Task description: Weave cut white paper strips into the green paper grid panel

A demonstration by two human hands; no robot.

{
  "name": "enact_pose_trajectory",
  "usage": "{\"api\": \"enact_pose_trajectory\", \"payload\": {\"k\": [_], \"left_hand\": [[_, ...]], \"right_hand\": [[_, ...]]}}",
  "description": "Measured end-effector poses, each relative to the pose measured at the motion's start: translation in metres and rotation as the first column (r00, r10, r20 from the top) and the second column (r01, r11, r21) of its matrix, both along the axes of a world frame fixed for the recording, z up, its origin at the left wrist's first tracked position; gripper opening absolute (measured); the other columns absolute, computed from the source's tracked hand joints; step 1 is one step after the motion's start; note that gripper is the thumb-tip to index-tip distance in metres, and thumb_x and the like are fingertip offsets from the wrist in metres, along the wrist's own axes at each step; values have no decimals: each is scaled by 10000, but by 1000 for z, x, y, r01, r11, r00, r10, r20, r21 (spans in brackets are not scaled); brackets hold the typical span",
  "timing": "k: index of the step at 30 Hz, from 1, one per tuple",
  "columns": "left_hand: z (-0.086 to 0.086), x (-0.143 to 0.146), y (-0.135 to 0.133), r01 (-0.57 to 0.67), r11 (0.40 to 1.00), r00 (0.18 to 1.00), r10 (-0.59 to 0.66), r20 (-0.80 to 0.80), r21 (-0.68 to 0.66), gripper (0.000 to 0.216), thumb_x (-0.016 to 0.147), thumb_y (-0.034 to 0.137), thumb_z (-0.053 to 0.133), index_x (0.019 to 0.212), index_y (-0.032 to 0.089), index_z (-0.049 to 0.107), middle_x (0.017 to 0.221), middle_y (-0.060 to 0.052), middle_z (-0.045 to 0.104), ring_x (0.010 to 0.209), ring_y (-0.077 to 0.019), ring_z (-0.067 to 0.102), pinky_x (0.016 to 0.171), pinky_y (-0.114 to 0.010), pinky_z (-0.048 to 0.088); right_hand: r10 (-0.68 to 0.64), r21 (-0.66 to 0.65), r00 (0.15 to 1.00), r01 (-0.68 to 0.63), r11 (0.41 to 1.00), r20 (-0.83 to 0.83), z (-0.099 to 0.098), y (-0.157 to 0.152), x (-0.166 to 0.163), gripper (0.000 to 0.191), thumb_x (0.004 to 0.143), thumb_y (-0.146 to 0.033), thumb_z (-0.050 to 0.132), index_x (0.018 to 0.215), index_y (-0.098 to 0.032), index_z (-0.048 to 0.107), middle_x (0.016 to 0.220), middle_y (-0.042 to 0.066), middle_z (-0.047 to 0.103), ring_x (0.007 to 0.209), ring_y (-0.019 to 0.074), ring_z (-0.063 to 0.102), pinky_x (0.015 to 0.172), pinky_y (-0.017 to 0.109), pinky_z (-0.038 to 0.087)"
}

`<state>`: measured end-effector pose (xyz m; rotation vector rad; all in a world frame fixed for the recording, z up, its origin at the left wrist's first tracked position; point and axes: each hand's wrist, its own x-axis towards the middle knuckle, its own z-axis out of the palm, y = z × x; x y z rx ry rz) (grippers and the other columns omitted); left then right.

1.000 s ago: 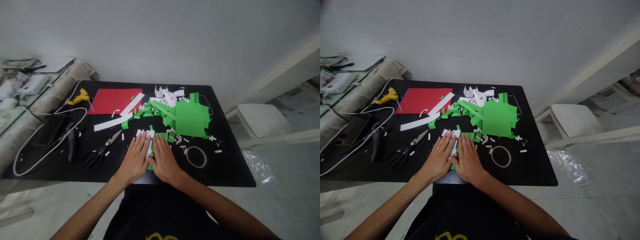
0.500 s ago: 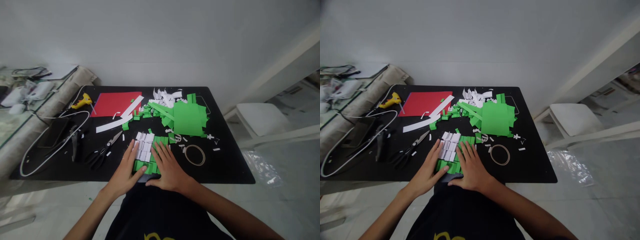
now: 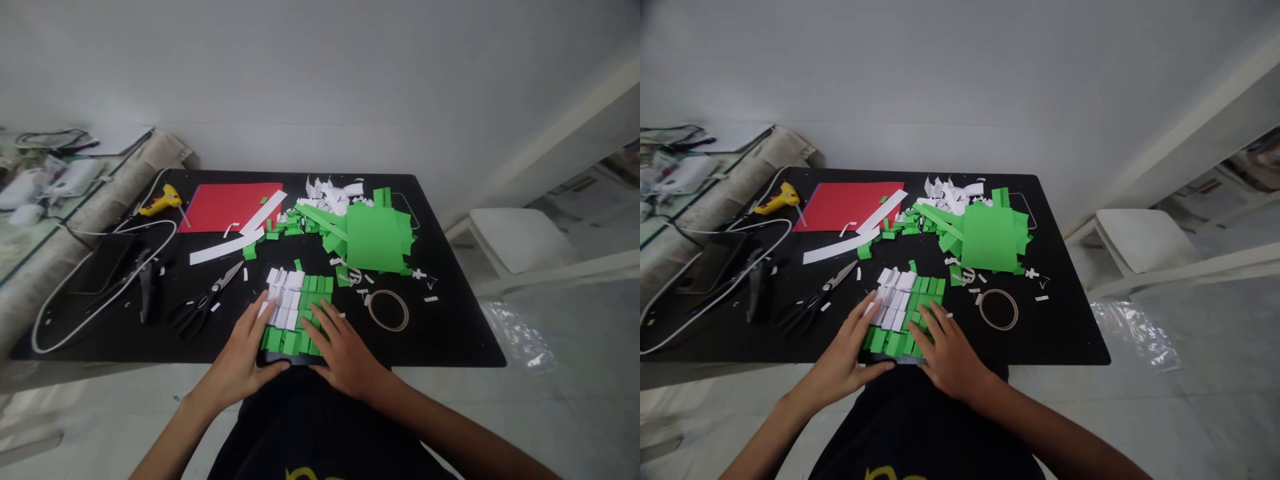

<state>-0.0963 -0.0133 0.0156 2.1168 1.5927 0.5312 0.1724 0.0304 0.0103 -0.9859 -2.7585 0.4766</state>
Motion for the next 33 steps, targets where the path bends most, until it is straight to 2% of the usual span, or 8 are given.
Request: {"api": "enact_pose_trajectory", "payload": {"k": [4, 7, 13, 18, 20, 25, 30, 33], "left_hand": [[3, -4, -2, 11, 1000, 1000, -11, 3, 6, 1046, 886, 398, 789, 1689, 364, 120, 1742, -169, 199, 1559, -420, 355, 1181, -588, 478], [2, -7, -6, 48, 999, 998, -47, -45, 21, 1085, 848, 389, 823, 1689, 363, 139, 1724, -178, 248, 1523, -453, 385, 1148, -620, 493], [-9, -10, -15, 100, 987, 981, -76, -179, 127, 899, 843, 79, 666, 1637, 296, 305, 1615, -216, 395, 1379, -441, 506, 1017, -622, 551], [-16, -15, -17, 164, 960, 972, -119, -204, 225, 624, 853, 88, 637, 1454, 216, 530, 1557, -239, 433, 1351, -453, 505, 973, -622, 546], [-19, -16, -17, 159, 954, 973, -109, -201, 254, 548, 862, 102, 648, 1396, 202, 575, 1535, -239, 457, 1354, -451, 506, 982, -615, 536], [-24, -16, -18, 173, 919, 974, -107, -198, 354, 458, 875, 129, 664, 1325, 199, 630, 1512, -220, 492, 1394, -439, 489, 1029, -584, 509], [-20, -18, -16, 175, 896, 979, -116, -166, 409, 408, 876, 171, 703, 1277, 241, 669, 1564, -188, 464, 1472, -431, 427, 1105, -594, 456], [-11, -22, -10, 151, 873, 987, -102, -128, 464, 387, 876, 148, 688, 1245, 263, 695, 1520, -162, 544, 1445, -393, 487, 1139, -578, 438]], "right_hand": [[22, 42, 994, -17, 999, -105, -1, -4, 2, 560, 981, -378, 700, 1483, -154, 590, 1623, 194, 487, 1545, 368, 402, 1226, 583, 440], [40, 52, 988, -33, 998, -148, -2, -6, 5, 521, 980, -350, 693, 1450, -142, 613, 1582, 205, 522, 1511, 369, 442, 1237, 586, 426], [42, 13, 983, -40, 999, -180, -13, -6, 15, 836, 875, -248, 811, 1595, -110, 411, 1615, 260, 440, 1530, 400, 405, 1225, 592, 442], [-62, -49, 957, 50, 998, -282, -11, 3, 33, 1006, 882, -422, 828, 1659, -128, 262, 1639, 255, 416, 1552, 382, 390, 1229, 582, 448], [-87, -60, 955, 73, 996, -284, -8, 7, 41, 922, 922, -396, 786, 1656, -148, 287, 1620, 223, 470, 1542, 361, 420, 1219, 575, 467], [-90, 31, 967, 100, 995, -240, -5, 14, 52, 408, 1013, -200, 622, 1420, -171, 643, 1514, 153, 623, 1496, 334, 503, 1170, 586, 520], [-152, 130, 957, 189, 973, -248, -6, 16, 49, 330, 1036, -170, 568, 1327, -136, 719, 1485, 188, 643, 1436, 339, 574, 1138, 562, 558], [-248, 103, 916, 292, 951, -315, -5, 18, 46, 351, 1029, -171, 570, 1348, -131, 710, 1488, 198, 636, 1427, 350, 582, 1155, 577, 542]]}}
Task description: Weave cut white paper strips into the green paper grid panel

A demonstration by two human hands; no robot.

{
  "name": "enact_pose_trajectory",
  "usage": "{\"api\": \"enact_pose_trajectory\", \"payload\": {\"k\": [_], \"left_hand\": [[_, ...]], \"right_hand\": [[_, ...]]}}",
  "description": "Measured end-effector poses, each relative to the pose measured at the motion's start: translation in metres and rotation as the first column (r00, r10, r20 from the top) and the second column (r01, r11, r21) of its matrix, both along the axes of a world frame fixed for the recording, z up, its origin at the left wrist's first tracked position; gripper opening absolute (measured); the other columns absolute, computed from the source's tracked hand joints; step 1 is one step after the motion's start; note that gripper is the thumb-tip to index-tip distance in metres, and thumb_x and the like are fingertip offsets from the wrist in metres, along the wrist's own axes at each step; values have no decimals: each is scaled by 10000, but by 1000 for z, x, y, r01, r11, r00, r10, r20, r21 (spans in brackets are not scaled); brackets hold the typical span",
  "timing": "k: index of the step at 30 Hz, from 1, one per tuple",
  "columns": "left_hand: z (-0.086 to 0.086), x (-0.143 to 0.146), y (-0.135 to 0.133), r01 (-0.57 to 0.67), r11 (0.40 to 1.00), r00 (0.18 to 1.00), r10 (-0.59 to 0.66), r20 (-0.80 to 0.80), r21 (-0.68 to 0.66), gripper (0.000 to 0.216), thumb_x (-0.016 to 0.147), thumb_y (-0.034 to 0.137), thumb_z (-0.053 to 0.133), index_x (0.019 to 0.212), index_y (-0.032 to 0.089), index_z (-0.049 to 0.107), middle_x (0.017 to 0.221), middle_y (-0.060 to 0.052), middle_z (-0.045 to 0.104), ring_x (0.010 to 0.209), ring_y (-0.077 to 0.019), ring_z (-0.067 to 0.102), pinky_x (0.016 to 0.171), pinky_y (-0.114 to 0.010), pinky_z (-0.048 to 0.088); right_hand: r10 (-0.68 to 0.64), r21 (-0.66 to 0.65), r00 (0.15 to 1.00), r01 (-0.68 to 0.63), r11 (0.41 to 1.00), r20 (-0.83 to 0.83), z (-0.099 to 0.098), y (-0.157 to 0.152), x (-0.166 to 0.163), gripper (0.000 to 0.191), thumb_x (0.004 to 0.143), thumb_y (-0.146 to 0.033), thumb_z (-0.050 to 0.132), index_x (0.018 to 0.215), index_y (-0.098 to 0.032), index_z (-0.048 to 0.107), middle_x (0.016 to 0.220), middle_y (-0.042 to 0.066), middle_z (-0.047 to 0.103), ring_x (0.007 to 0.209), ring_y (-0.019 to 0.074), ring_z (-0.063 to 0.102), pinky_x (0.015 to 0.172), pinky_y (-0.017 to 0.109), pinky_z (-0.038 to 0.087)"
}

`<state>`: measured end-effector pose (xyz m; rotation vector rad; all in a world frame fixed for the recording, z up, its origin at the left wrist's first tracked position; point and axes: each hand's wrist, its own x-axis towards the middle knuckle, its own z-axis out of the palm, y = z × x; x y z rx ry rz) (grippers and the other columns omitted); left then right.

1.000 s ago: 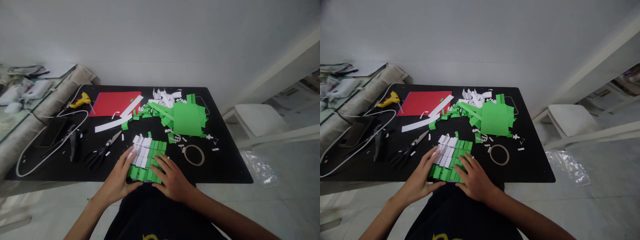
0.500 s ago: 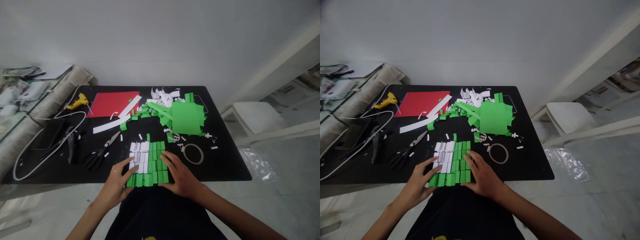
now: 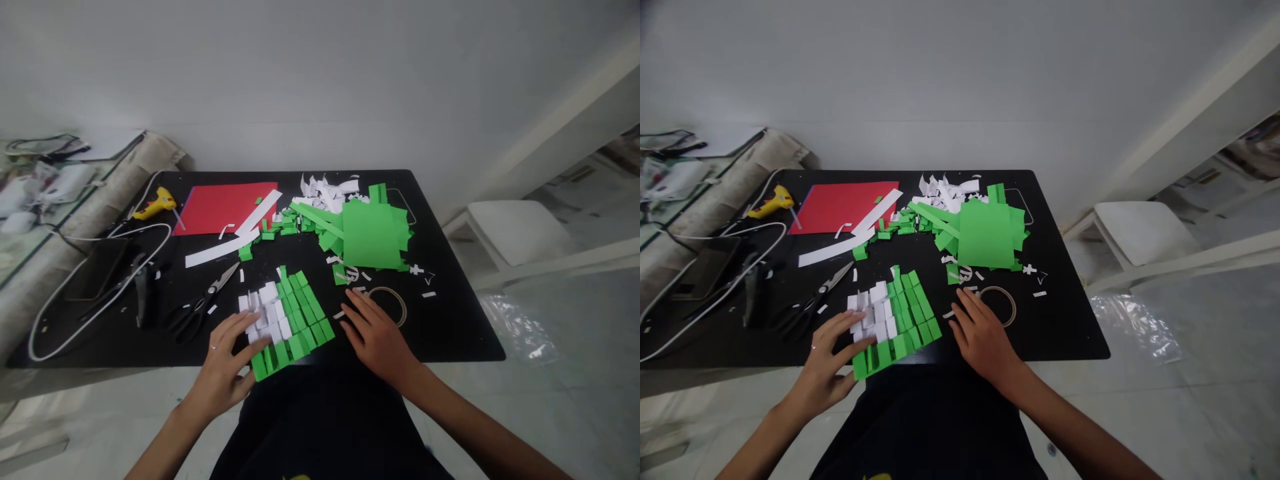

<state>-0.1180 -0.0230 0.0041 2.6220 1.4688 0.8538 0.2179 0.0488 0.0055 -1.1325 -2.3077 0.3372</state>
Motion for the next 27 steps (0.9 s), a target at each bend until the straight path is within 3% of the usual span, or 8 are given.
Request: {"api": "enact_pose_trajectory", "payload": {"k": [3, 6, 8, 11, 15, 18, 23, 27], "left_hand": [[18, -1, 18, 34, 999, 993, -35, 109, 14, 355, 894, 159, 680, 1231, 270, 700, 1337, -116, 710, 1303, -319, 635, 1158, -525, 449], [44, 3, 48, 38, 998, 940, -22, 342, -41, 214, 909, 213, 712, 1120, 248, 722, 1097, -55, 791, 1049, -250, 740, 1106, -452, 507], [63, 8, 74, -98, 983, 866, 161, 474, -155, 152, 919, 325, 734, 1037, 230, 749, 1018, -42, 794, 964, -244, 738, 978, -400, 564], [86, 15, 112, -162, 918, 710, 363, 603, -362, 358, 924, 549, 687, 970, 205, 775, 878, -37, 772, 806, -227, 698, 738, -329, 565], [95, 21, 146, -34, 847, 505, 473, 722, -531, 526, 826, 676, 749, 1010, 185, 781, 910, -66, 789, 808, -238, 712, 725, -334, 573], [92, 25, 153, 57, 801, 402, 529, 748, -597, 573, 792, 693, 777, 1053, 183, 779, 949, -88, 801, 843, -263, 741, 749, -361, 601], [86, 34, 145, 114, 796, 372, 521, 768, -595, 586, 832, 680, 754, 1183, 211, 752, 1061, -100, 808, 1011, -304, 754, 861, -408, 628], [85, 41, 131, 129, 830, 410, 454, 791, -543, 581, 840, 658, 762, 1205, 207, 718, 1210, -118, 781, 1109, -317, 737, 925, -424, 626]], "right_hand": [[-57, -104, 986, 41, 994, -159, 5, 6, -5, 397, 1014, -194, 586, 1403, -174, 669, 1482, 168, 647, 1417, 333, 592, 1181, 582, 513], [-123, -283, 930, 21, 959, -346, 12, 20, -15, 492, 976, -193, 614, 1465, -242, 601, 1476, 122, 654, 1388, 292, 617, 1195, 551, 497], [-173, -408, 864, -41, 912, -473, 16, 36, -25, 595, 933, -211, 666, 1509, -283, 540, 1525, 99, 614, 1415, 278, 593, 1213, 537, 473], [-225, -528, 737, -205, 824, -638, 23, 68, -43, 835, 832, -346, 820, 1569, -275, 433, 1649, 125, 469, 1546, 291, 432, 1278, 542, 365], [-296, -609, 619, -383, 695, -728, 40, 101, -65, 1030, 628, -420, 977, 1513, -261, 475, 1605, 146, 518, 1490, 338, 501, 1273, 573, 368], [-262, -574, 547, -540, 615, -795, 55, 108, -75, 839, 640, -393, 973, 1371, -261, 583, 1428, 106, 681, 1323, 330, 656, 1194, 578, 492], [-360, -592, 528, -379, 711, -769, 65, 102, -81, 628, 656, -389, 951, 1193, -241, 661, 1263, 79, 766, 1206, 320, 714, 1110, 559, 573], [-315, -575, 604, -300, 761, -732, 69, 93, -78, 428, 727, -391, 900, 1083, -224, 732, 1129, 66, 811, 1065, 303, 760, 976, 520, 638]]}}
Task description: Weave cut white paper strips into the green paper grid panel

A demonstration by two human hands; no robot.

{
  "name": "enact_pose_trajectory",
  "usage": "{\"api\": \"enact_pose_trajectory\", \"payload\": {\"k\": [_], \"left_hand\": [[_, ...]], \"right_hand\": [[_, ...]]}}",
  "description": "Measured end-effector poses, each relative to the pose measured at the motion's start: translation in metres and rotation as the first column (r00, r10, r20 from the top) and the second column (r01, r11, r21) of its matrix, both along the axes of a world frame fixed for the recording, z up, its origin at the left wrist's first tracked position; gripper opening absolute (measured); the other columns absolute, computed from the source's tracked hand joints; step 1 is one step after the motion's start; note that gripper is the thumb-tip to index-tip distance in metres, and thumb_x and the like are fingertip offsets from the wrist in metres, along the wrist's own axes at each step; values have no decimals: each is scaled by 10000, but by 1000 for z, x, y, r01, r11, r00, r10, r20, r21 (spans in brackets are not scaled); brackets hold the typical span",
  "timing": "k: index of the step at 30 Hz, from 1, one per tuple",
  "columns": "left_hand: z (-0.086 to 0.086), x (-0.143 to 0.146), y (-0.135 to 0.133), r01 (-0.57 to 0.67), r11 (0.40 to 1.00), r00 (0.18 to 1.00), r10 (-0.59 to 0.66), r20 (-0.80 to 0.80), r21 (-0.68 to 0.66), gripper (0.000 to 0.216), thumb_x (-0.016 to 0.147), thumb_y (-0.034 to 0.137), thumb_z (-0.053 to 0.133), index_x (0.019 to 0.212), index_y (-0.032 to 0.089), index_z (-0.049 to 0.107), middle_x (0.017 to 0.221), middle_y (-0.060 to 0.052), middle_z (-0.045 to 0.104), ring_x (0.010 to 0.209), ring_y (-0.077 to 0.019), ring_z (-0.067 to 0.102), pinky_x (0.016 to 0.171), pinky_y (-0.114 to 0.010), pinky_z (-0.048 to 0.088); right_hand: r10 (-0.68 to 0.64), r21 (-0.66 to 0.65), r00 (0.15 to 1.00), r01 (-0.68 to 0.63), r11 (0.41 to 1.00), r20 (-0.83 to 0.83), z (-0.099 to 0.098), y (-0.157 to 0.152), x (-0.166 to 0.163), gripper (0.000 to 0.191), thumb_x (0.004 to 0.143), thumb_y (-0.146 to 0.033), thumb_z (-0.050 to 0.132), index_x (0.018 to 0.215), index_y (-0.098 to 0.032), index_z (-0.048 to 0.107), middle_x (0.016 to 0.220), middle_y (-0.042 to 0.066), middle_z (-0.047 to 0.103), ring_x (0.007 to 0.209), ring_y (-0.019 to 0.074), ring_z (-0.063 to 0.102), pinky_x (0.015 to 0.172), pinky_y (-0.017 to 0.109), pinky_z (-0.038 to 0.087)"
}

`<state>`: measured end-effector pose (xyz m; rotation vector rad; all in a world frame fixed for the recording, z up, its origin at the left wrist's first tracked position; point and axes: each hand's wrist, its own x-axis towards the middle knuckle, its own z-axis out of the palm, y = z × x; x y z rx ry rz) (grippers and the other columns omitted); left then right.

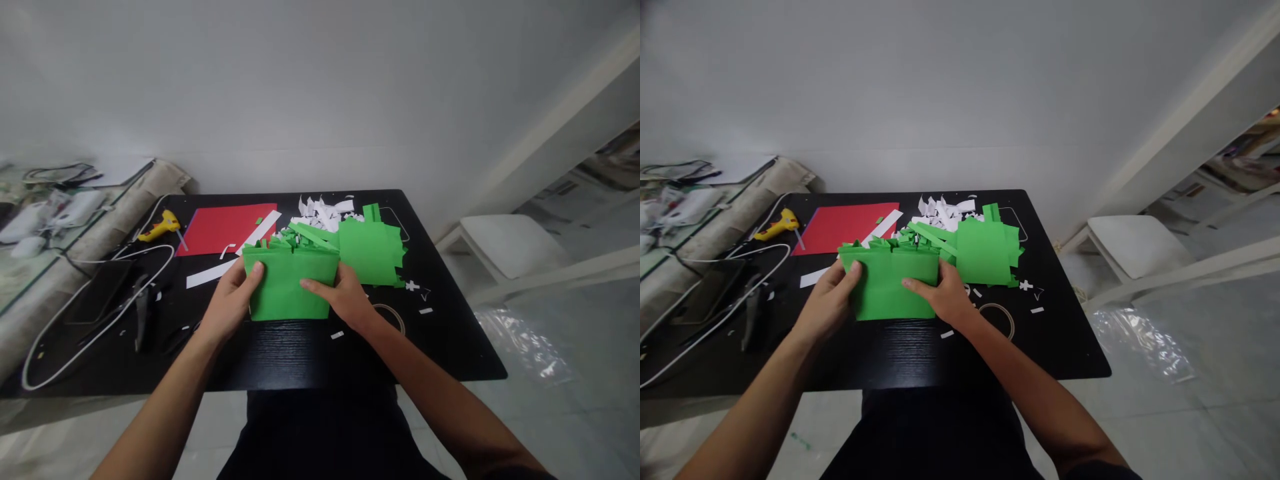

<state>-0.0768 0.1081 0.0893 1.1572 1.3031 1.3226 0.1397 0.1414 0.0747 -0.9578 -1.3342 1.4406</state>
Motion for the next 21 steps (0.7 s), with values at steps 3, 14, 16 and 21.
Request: {"api": "enact_pose_trajectory", "payload": {"k": [3, 14, 16, 21], "left_hand": [[0, 5, -12, 4, 1000, 999, -3, -37, 24, 591, 769, 538, 877, 1214, 200, 686, 1246, -129, 767, 1126, -329, 736, 930, -436, 634], [4, 14, -40, -43, 996, 997, 48, -67, 78, 534, 652, 361, 962, 1093, 189, 715, 1106, -101, 786, 998, -316, 772, 854, -440, 674], [2, 14, -44, -28, 996, 994, 37, -104, 84, 421, 673, 363, 948, 1003, 186, 754, 1051, -87, 791, 957, -303, 772, 848, -434, 671], [-2, 23, -50, -106, 985, 979, 127, -159, 133, 284, 758, 370, 898, 965, 205, 794, 985, -49, 792, 890, -257, 756, 856, -393, 641]], "right_hand": [[-31, 81, 997, 26, 996, 69, 5, -10, 3, 308, 799, -384, 851, 1041, -219, 756, 1070, 63, 820, 1016, 288, 767, 932, 489, 640], [12, 376, 994, -52, 925, 109, 15, -32, 20, 194, 906, -287, 786, 1099, -286, 770, 1068, 18, 813, 1009, 235, 766, 927, 411, 625], [13, 400, 994, -55, 915, 107, 16, -36, 22, 184, 914, -271, 774, 1097, -287, 767, 1069, 18, 814, 1014, 234, 769, 923, 407, 627], [-188, 366, 967, 113, 924, 175, 15, -46, 15, 207, 912, -330, 782, 1106, -272, 738, 1006, 24, 812, 902, 235, 775, 858, 385, 640]]}}
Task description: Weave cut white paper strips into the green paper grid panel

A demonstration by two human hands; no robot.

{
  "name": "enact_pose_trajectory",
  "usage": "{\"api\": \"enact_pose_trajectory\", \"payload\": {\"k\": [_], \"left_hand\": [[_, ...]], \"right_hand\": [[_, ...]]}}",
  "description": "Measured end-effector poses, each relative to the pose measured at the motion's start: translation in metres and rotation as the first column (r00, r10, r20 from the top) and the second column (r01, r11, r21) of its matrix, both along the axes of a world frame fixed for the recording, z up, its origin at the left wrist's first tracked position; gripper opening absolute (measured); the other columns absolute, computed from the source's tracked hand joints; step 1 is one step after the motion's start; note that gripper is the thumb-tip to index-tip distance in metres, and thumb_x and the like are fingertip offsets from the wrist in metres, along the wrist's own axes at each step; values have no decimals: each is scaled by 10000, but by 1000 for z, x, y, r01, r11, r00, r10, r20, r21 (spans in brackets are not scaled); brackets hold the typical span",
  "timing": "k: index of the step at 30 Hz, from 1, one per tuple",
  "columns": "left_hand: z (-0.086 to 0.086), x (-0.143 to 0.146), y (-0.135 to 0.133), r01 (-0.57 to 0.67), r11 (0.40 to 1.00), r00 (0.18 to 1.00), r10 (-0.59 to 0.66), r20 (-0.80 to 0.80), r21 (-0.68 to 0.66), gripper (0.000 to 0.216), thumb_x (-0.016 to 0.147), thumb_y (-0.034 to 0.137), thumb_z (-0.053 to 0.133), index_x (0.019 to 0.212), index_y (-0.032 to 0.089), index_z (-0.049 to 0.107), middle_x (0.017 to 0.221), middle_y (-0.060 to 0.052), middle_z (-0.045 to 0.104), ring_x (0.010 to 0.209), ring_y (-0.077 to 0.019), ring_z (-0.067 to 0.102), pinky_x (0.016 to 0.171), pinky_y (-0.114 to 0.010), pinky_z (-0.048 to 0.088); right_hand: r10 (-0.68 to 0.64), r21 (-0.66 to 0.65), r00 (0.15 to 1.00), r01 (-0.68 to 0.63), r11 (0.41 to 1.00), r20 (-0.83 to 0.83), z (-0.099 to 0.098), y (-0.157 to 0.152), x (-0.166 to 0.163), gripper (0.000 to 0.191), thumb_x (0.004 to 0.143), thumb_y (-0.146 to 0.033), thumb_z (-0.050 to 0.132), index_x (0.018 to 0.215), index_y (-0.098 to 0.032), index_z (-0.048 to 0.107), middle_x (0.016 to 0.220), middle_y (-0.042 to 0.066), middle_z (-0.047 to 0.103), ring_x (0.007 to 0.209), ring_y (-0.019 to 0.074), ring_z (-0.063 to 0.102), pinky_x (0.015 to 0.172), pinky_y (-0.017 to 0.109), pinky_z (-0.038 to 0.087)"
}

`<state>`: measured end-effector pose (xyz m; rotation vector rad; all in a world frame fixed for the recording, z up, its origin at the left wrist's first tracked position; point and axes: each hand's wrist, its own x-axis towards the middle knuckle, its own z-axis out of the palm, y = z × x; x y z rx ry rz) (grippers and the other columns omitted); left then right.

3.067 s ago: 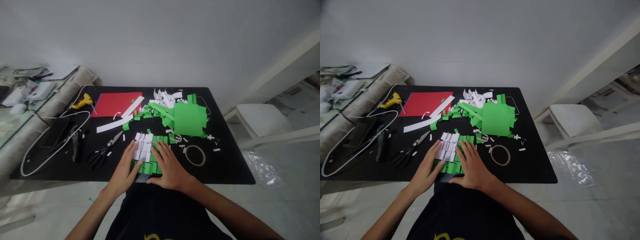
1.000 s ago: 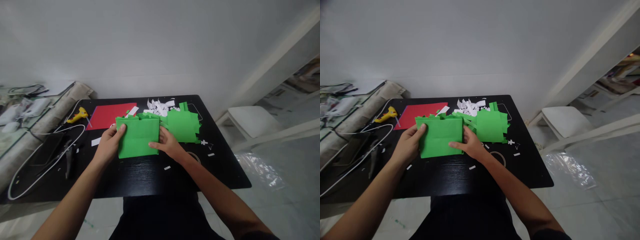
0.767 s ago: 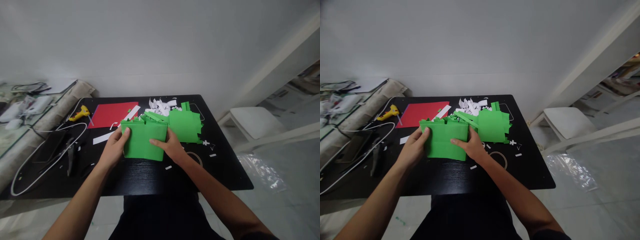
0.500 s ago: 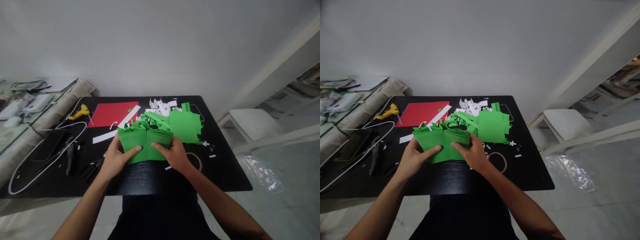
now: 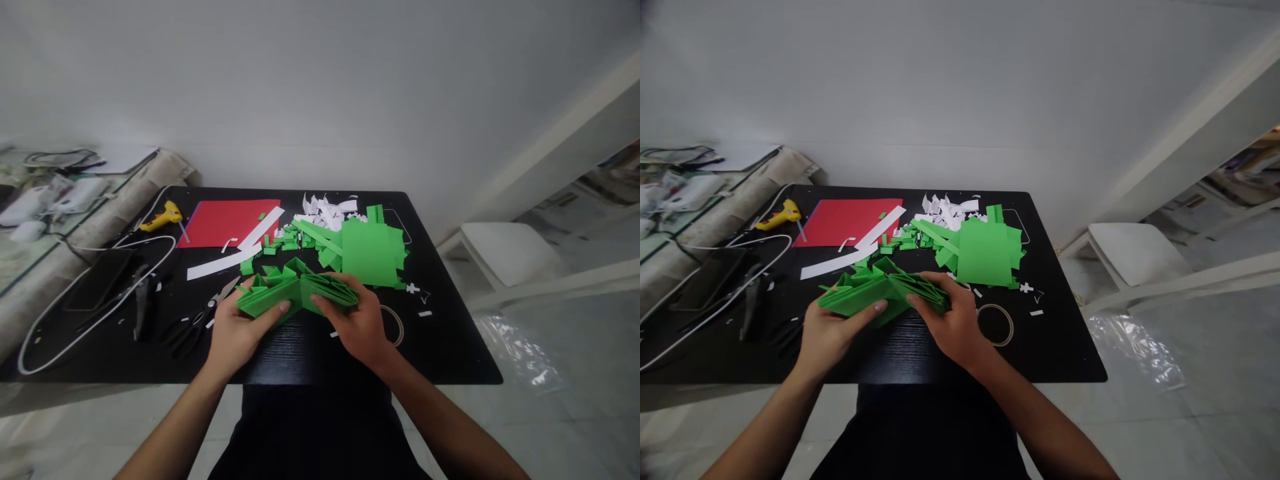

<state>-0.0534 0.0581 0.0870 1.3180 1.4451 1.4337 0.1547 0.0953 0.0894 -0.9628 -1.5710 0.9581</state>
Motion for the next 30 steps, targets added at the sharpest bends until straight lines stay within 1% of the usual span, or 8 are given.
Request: {"api": "enact_pose_trajectory", "payload": {"k": [6, 10, 14, 18, 21, 25, 27, 30], "left_hand": [[-1, 36, 1, -114, 992, 993, 113, 30, 57, 316, 908, 416, 767, 1151, 220, 718, 1114, -49, 756, 1047, -241, 716, 972, -366, 573], [-12, 60, -5, -16, 1000, 990, 13, 139, 23, 450, 1007, 459, 625, 1415, 278, 566, 1385, -75, 671, 1312, -260, 630, 1132, -403, 500], [-22, 74, -11, 37, 999, 924, -31, 382, -9, 555, 907, 524, 738, 1389, 300, 577, 1439, -80, 661, 1370, -295, 612, 1155, -430, 505], [-18, 73, -2, -55, 992, 832, 106, 544, -109, 550, 783, 420, 875, 1266, 273, 658, 1312, -72, 746, 1257, -296, 692, 1096, -432, 552], [-10, 61, 8, -56, 991, 744, 122, 656, -121, 453, 821, 387, 816, 1237, 256, 694, 1360, -66, 735, 1313, -305, 664, 1118, -448, 538], [-5, 40, 17, 102, 978, 698, 59, 714, -181, 349, 861, 405, 716, 1144, 202, 746, 1215, -87, 794, 1216, -341, 720, 1055, -498, 584], [-6, 32, 20, 186, 958, 684, 33, 728, -218, 312, 876, 403, 672, 1080, 186, 765, 1100, -98, 819, 1168, -353, 740, 1028, -520, 599], [-9, 27, 24, 244, 937, 665, 25, 746, -249, 290, 873, 390, 631, 1018, 184, 776, 983, -112, 827, 1163, -370, 739, 996, -543, 614]], "right_hand": [[-132, 18, 989, 131, 991, 70, -8, -15, -20, 331, 1048, -384, 583, 1348, -256, 636, 1251, 105, 757, 1179, 300, 718, 1061, 463, 574], [14, 43, 995, -18, 999, 103, -12, -26, -30, 557, 1121, -400, 352, 1655, -258, 290, 1666, 113, 446, 1550, 287, 421, 1281, 518, 376], [131, 152, 966, -167, 974, 223, -13, -37, -30, 652, 1130, -413, 270, 1709, -305, -10, 1800, 51, 103, 1656, 277, 128, 1336, 562, 235], [218, 49, 960, -230, 972, 175, -6, -41, -22, 695, 1134, -367, 286, 1696, -303, -117, 1798, 77, 87, 1646, 270, 174, 1300, 571, 318], [220, -67, 974, -216, 974, 52, 3, -32, -8, 681, 1120, -341, 400, 1704, -316, 51, 1733, 111, 332, 1568, 271, 399, 1196, 537, 489], [1, -227, 990, -33, 973, -138, 10, -6, 17, 339, 983, -337, 670, 1317, -282, 670, 1344, 90, 725, 1138, 249, 729, 885, 397, 657], [-42, -322, 982, -21, 946, -185, 8, 6, 26, 211, 926, -338, 728, 1115, -244, 742, 1173, 77, 778, 936, 213, 742, 720, 334, 640], [-38, -419, 971, -67, 905, -238, -3, 15, 29, 231, 871, -373, 785, 1050, -229, 759, 1121, 70, 786, 978, 220, 741, 741, 317, 629]]}}
